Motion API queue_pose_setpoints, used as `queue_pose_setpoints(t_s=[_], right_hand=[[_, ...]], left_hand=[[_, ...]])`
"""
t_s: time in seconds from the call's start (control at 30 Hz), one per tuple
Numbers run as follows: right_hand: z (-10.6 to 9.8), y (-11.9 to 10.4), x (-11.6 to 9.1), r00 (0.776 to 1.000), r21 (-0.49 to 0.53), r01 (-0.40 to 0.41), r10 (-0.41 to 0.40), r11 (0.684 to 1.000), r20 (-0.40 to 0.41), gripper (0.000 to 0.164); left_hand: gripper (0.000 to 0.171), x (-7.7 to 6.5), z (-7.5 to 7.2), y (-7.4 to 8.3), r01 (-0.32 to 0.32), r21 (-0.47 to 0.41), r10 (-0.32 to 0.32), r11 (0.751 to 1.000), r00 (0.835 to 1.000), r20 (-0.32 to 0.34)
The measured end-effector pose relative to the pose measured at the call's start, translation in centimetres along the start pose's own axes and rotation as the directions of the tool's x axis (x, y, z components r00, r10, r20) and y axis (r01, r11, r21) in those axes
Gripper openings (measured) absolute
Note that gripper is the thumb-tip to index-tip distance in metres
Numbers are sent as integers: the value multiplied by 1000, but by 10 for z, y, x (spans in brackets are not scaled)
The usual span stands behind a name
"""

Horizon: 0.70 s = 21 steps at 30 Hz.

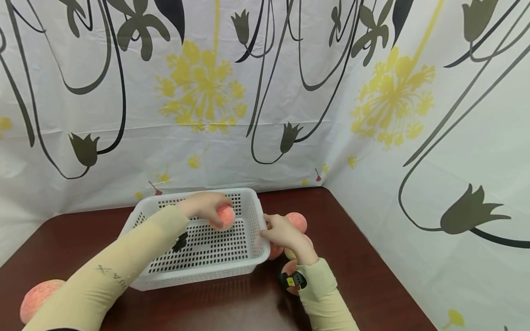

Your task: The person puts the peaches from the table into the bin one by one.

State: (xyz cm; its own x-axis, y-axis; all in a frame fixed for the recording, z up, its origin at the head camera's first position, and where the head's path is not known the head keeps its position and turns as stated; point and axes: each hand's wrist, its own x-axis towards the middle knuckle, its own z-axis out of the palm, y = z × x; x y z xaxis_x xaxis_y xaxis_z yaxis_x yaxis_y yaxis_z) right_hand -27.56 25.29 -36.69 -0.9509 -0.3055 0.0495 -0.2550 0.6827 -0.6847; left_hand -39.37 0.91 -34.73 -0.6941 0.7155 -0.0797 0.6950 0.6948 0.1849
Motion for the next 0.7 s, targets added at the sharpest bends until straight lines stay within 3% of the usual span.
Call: queue_pose_setpoints(t_s=[0.3,0.7], right_hand=[[0,2,1,1000,-25,2,-2,1000,-2,44],[0,2,1,1000,-31,-2,1,1000,-8,54]], left_hand=[[66,16,10,7,25,18,-24,1000,999,-38],[62,28,20,16,-57,-37,54,998,995,-80]])
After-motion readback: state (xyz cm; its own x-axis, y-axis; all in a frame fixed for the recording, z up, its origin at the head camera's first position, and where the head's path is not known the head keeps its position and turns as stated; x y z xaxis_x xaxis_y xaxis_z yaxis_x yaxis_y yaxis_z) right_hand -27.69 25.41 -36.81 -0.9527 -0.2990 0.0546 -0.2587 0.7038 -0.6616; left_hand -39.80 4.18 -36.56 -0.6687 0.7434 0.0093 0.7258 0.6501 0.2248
